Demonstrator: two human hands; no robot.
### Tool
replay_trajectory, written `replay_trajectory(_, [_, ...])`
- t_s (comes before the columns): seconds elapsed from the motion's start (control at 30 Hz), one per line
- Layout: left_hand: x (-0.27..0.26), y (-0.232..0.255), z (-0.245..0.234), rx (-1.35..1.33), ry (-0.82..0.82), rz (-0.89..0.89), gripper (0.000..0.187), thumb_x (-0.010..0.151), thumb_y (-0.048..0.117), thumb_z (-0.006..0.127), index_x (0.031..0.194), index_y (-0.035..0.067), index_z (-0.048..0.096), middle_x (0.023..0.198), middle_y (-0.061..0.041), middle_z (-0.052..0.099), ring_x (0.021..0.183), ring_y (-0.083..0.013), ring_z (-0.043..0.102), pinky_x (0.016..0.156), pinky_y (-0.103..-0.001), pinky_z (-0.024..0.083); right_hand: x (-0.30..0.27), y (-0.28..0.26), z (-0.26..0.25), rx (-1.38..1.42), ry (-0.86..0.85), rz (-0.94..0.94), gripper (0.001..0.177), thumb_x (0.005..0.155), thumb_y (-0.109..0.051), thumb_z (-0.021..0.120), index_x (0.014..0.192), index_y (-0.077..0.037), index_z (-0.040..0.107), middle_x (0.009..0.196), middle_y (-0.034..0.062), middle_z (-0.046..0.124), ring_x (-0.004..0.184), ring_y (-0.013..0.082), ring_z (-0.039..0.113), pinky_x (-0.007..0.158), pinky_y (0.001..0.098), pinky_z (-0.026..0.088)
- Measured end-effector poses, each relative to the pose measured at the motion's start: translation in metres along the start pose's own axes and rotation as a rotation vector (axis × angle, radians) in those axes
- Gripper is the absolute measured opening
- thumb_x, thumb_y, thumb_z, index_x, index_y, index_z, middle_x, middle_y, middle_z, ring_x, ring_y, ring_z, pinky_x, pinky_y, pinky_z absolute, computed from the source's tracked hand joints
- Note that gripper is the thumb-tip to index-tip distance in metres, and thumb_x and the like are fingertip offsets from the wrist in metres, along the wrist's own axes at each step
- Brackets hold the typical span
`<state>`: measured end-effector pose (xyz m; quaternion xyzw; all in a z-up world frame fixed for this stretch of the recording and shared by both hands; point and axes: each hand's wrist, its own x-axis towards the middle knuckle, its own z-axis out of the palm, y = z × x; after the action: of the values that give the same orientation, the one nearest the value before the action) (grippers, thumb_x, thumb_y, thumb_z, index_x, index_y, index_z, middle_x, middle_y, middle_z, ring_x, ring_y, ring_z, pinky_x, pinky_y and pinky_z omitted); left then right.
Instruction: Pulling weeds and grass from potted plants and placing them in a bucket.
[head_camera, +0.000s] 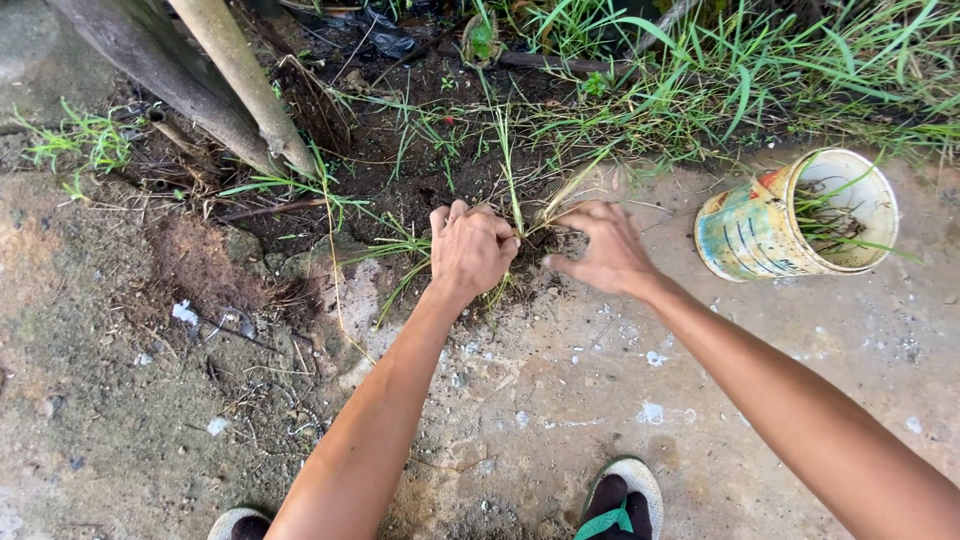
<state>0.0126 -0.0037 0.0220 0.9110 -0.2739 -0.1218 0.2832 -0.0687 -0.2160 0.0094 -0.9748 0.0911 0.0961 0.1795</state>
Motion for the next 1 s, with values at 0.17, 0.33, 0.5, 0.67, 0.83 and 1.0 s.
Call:
replay_trajectory(0.17, [0.001, 0.009, 0.001, -0.019, -0.060, 0.035, 0.005, 0.081, 0.023, 0.077, 0.080, 0.022, 0.082, 0.088, 0.002, 0.070, 0.089, -0.0201, 0.051, 0.095, -0.042, 0.032, 0.008, 0.001, 0.015, 0.129, 0.024, -0.039, 0.057, 0.072, -0.047, 0.088, 0.113, -0.010, 0.075, 0.143, 0.0128, 0.055, 0.132, 0.0344, 0.042, 0.111, 0.0623, 0.029])
replay_trajectory(0.33, [0.002, 0.011, 0.001, -0.002, -0.067, 0.075, 0.006, 0.082, 0.025, 0.077, 0.083, 0.022, 0.082, 0.088, 0.002, 0.070, 0.090, -0.0199, 0.052, 0.096, -0.043, 0.033, 0.010, 0.007, 0.021, 0.149, 0.103, -0.138, 0.034, 0.076, -0.030, 0.085, 0.102, -0.009, 0.078, 0.128, 0.0097, 0.067, 0.125, 0.0300, 0.050, 0.112, 0.0563, 0.034])
replay_trajectory(0.5, [0.005, 0.003, 0.015, -0.002, -0.097, 0.071, 0.003, 0.079, 0.021, 0.077, 0.078, 0.020, 0.079, 0.085, 0.000, 0.069, 0.091, -0.0209, 0.055, 0.101, -0.044, 0.034, 0.013, 0.003, 0.017, -0.064, 0.103, -0.252, 0.026, 0.076, -0.022, 0.084, 0.097, -0.008, 0.079, 0.113, 0.0107, 0.071, 0.114, 0.0263, 0.054, 0.115, 0.0490, 0.033])
replay_trajectory(0.67, [0.004, 0.008, 0.011, -0.007, -0.176, 0.039, 0.010, 0.081, 0.018, 0.074, 0.071, 0.017, 0.076, 0.082, 0.000, 0.070, 0.092, -0.0203, 0.056, 0.102, -0.045, 0.034, 0.016, 0.001, 0.012, -0.151, 0.068, -0.286, 0.028, 0.077, -0.024, 0.085, 0.096, -0.005, 0.079, 0.113, 0.0128, 0.072, 0.114, 0.0255, 0.056, 0.117, 0.0491, 0.028])
replay_trajectory(0.83, [0.002, 0.010, 0.001, -0.014, -0.217, 0.033, 0.012, 0.081, 0.017, 0.075, 0.069, 0.015, 0.074, 0.083, 0.000, 0.071, 0.096, -0.0210, 0.057, 0.101, -0.045, 0.035, 0.016, 0.031, -0.003, -0.228, 0.044, -0.263, 0.023, 0.083, -0.020, 0.079, 0.104, -0.010, 0.079, 0.110, 0.0081, 0.075, 0.110, 0.0211, 0.061, 0.122, 0.0480, 0.027])
replay_trajectory(1.0, [-0.003, 0.002, -0.006, -0.019, -0.278, 0.022, 0.009, 0.084, 0.027, 0.075, 0.076, 0.024, 0.078, 0.091, 0.003, 0.071, 0.095, -0.0191, 0.056, 0.102, -0.046, 0.032, 0.013, 0.059, 0.006, -0.176, 0.006, -0.165, 0.021, 0.085, -0.027, 0.079, 0.103, -0.015, 0.080, 0.111, 0.0055, 0.077, 0.115, 0.0220, 0.061, 0.119, 0.0495, 0.029])
